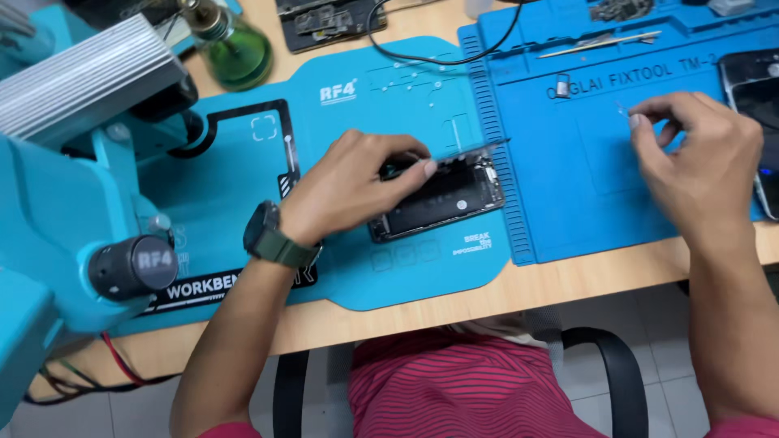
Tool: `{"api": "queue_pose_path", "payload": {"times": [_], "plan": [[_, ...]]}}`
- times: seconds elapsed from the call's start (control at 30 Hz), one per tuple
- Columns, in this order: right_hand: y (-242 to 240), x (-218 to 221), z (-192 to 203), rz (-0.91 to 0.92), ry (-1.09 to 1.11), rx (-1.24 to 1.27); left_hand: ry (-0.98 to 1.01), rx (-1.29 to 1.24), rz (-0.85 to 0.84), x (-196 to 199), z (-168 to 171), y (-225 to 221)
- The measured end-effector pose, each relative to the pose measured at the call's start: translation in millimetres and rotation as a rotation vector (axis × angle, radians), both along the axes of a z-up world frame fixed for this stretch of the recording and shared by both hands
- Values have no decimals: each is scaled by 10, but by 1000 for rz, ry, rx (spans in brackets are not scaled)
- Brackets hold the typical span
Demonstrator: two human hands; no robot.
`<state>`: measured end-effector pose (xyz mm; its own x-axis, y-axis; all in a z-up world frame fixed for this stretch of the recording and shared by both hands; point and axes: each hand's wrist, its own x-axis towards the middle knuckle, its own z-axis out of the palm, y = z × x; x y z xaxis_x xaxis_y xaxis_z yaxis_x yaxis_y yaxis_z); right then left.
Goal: The person works on a disassembled smartphone placed on a blue anti-static mat. They use a metal spudger to pry and disconnect internal components, then use a screwdriver to remove screws from the device's frame. The person handles the screen assembly and the phone's main body throughout the process.
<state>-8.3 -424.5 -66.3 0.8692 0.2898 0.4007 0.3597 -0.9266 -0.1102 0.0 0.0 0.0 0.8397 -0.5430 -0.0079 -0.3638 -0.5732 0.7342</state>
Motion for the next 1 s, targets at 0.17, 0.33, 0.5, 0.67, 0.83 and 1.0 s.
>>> {"api": "queue_pose_path", "payload": {"times": [0.17, 0.33, 0.5, 0.67, 0.83, 1.0], "plan": [[549, -232, 210, 116, 117, 158, -123, -156, 95, 23, -199, 171], [668, -193, 83, 147, 173, 44, -214, -310, 158, -20, -404, 279], [1177, -246, 368, 300, 248, 68, -190, -381, 172, -79, -533, 312], [1695, -50, 353, 463, 290, 101, -153, -409, 214, -105, -575, 299], [1909, 112, 143, 435, 400, -60, -161, -497, 214, -109, -600, 282], [1956, 156, 145, 399, 484, -123, -65, -541, 247, -129, -683, 293]]}}
